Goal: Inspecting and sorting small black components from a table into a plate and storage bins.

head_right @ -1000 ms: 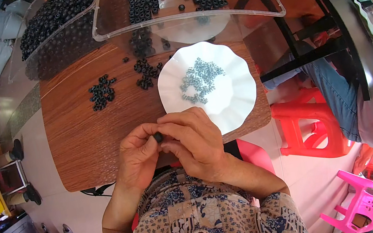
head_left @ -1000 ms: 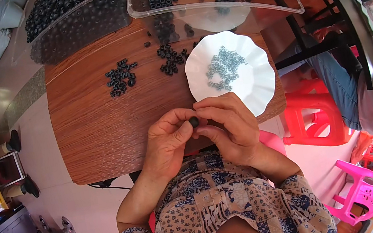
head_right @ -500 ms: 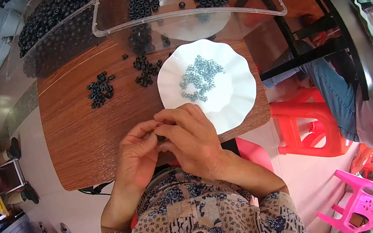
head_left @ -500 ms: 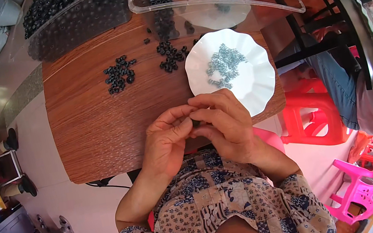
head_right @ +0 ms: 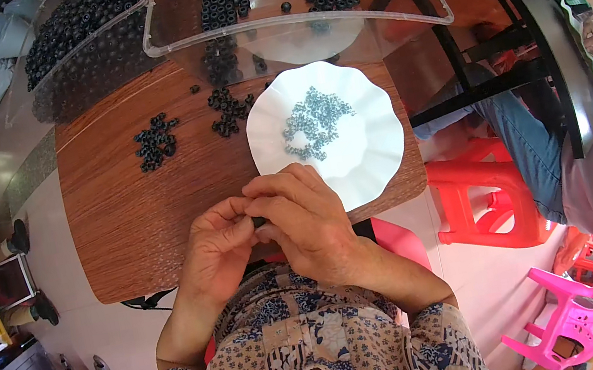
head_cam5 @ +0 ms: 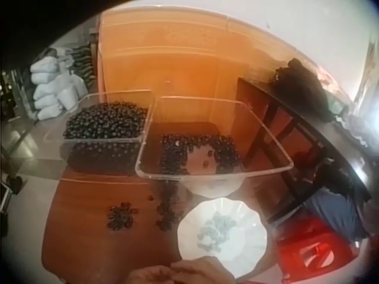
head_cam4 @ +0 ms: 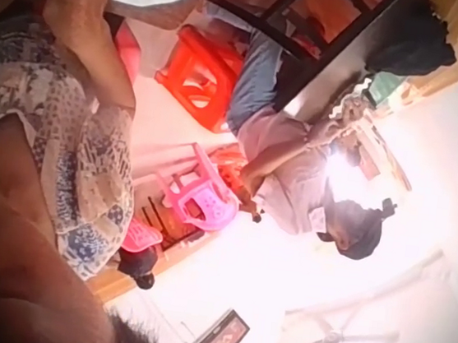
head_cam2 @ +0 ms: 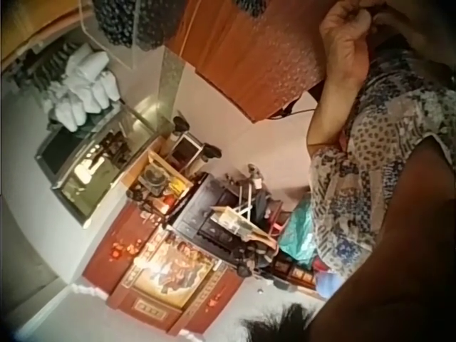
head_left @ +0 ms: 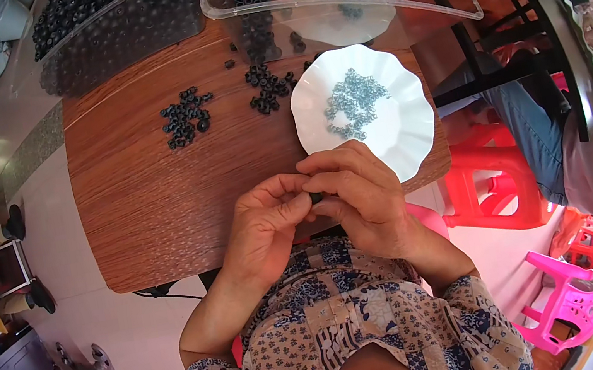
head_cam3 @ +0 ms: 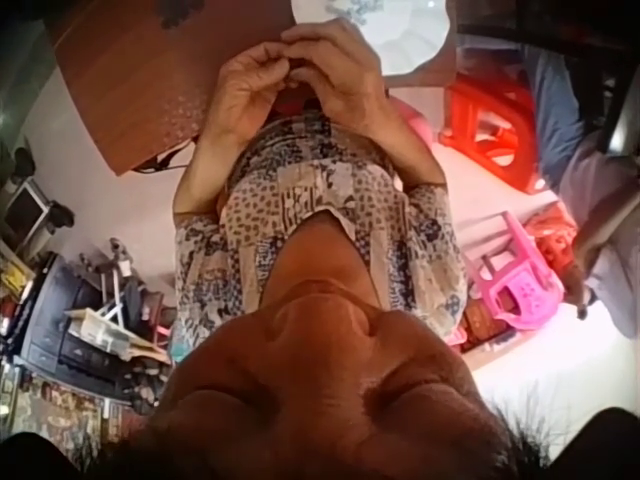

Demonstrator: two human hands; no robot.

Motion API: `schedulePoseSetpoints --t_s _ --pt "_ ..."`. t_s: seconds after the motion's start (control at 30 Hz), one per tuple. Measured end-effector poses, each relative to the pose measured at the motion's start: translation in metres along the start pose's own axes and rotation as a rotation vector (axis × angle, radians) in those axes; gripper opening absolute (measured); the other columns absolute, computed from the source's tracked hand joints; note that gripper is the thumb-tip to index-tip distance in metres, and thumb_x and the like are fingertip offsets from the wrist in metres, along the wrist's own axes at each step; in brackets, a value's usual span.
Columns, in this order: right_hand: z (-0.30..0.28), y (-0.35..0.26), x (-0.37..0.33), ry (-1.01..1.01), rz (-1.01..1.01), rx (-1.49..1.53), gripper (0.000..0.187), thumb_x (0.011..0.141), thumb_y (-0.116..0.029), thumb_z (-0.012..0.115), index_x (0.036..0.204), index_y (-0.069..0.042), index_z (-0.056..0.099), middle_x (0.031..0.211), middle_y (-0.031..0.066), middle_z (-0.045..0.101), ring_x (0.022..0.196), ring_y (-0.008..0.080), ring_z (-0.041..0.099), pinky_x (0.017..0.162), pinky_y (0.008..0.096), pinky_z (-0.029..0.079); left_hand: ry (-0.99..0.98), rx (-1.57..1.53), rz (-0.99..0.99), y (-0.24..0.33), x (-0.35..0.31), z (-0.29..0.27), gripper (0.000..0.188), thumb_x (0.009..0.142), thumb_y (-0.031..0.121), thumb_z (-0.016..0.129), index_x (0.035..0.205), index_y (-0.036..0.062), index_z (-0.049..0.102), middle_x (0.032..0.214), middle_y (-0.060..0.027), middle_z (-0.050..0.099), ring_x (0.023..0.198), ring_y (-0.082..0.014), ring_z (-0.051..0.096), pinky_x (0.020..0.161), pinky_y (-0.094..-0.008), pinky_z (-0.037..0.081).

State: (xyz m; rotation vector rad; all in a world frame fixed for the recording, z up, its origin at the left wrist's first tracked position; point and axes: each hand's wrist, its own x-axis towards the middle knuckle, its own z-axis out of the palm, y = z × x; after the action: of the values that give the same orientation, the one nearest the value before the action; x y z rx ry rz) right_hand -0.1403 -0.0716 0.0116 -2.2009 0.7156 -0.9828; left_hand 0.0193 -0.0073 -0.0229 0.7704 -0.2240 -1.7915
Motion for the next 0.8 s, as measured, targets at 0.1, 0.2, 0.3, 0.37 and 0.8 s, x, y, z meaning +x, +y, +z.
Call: schedulePoseSetpoints --t_s 0.1,0.2,0.3,0.37,0.8 --pt "-0.001 0.001 -0.001 -0.022 0.0 0.016 0.032 0.069 0.003 0.07 0.1 0.0 0.066 0.108 0.0149 0.062 0.087 0.0276 0.058 0.072 0.0346 0.048 -0.025 0.001 -0.013 0.003 0.0 0.0 0.02 0.089 0.006 0.061 0.107 -0.0012 0.061 0.103 -0.0082 0.062 0.095 -0.0158 0.058 0.084 -0.0317 0.046" --pt "-0.002 -0.001 0.0 -0.037 -0.024 -0.037 0.036 0.069 0.004 0.069 0.104 -0.001 0.066 0.109 0.0147 0.062 0.087 0.0274 0.058 0.072 0.0343 0.048 -0.013 -0.034 0.017 0.004 -0.001 0.006 0.023 0.087 0.004 0.062 0.109 -0.0015 0.061 0.104 -0.0079 0.061 0.096 -0.0162 0.057 0.085 -0.0315 0.046" --pt "-0.003 -0.009 0.0 -0.006 0.056 -0.038 0.033 0.07 0.005 0.069 0.102 0.0 0.066 0.11 0.0142 0.061 0.087 0.0272 0.058 0.072 0.0337 0.048 0.024 0.081 0.047 0.009 -0.006 0.01 0.024 0.085 0.002 0.064 0.108 -0.003 0.062 0.101 -0.0087 0.063 0.091 -0.0167 0.059 0.083 -0.03 0.047" --pt "-0.005 -0.007 -0.003 -0.007 0.07 0.05 0.03 0.069 0.004 0.069 0.098 0.0 0.065 0.111 0.0141 0.06 0.088 0.0276 0.058 0.072 0.0336 0.048 0.013 0.136 0.028 0.012 -0.01 0.008 0.023 0.084 0.002 0.065 0.106 -0.0038 0.063 0.097 -0.0094 0.065 0.086 -0.0172 0.06 0.081 -0.0295 0.049" --pt "-0.014 -0.006 -0.014 -0.076 0.212 0.24 0.027 0.07 0.007 0.07 0.094 -0.003 0.068 0.102 0.0113 0.063 0.088 0.0228 0.06 0.072 0.0312 0.05 -0.131 0.223 -0.174 0.024 -0.012 -0.001 0.021 0.079 0.001 0.07 0.097 -0.0065 0.064 0.086 -0.0144 0.067 0.073 -0.0184 0.063 0.067 -0.0283 0.052"
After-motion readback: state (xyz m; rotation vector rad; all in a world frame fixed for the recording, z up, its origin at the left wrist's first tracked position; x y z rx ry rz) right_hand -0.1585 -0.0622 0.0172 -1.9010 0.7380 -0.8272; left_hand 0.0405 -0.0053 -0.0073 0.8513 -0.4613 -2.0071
